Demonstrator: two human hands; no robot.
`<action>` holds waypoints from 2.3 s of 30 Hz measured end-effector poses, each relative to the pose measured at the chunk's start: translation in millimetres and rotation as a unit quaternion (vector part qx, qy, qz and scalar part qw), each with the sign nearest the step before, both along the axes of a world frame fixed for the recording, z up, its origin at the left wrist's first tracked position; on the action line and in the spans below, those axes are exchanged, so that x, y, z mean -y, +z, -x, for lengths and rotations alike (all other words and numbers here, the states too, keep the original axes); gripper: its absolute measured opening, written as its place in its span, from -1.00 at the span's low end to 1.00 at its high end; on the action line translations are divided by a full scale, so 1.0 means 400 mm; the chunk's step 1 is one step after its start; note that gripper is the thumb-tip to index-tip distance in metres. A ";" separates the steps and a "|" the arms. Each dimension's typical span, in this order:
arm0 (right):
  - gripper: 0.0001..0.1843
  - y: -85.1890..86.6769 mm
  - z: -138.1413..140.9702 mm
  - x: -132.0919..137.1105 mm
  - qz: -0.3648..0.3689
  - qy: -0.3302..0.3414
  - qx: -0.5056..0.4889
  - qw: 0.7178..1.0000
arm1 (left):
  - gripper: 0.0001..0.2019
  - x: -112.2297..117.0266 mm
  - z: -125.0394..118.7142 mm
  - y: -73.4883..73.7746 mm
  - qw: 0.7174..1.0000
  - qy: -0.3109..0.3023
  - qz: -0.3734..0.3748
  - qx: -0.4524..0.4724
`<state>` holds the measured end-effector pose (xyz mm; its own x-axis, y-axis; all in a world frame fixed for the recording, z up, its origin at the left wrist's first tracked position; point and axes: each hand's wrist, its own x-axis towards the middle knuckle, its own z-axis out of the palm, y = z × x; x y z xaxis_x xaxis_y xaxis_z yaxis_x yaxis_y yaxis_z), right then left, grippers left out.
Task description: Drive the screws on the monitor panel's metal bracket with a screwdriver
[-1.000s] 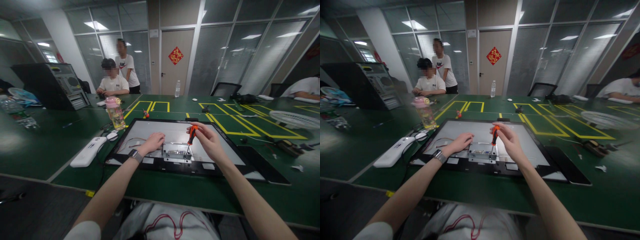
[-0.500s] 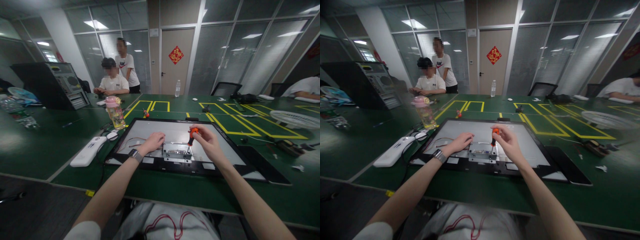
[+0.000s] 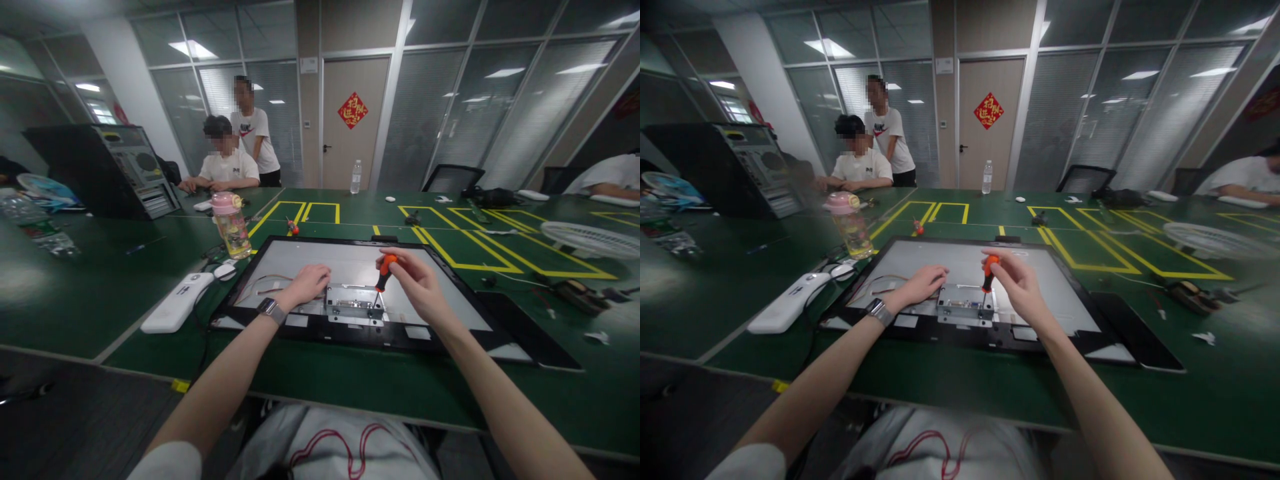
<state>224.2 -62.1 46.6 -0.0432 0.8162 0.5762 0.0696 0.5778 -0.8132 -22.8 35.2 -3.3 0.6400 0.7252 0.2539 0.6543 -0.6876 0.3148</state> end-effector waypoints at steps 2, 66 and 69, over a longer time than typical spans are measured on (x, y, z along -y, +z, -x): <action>-0.69 0.002 0.001 0.001 0.005 0.020 -0.003 1.000 | -0.76 0.000 0.000 0.000 1.000 -0.002 0.001 0.003; -0.73 0.003 -0.002 -0.006 -0.005 0.014 -0.009 1.000 | -0.79 -0.001 0.000 -0.004 1.000 0.001 0.002 0.008; -0.72 0.003 -0.002 -0.007 -0.012 -0.010 0.001 1.000 | -0.79 -0.003 0.001 -0.006 1.000 0.000 0.001 0.007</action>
<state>225.1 -59.3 47.9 -0.0277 0.8031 0.5952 0.0835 0.5952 -0.7993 -23.1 36.5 -5.7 0.6357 0.7261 0.2619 0.6504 -0.6866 0.3249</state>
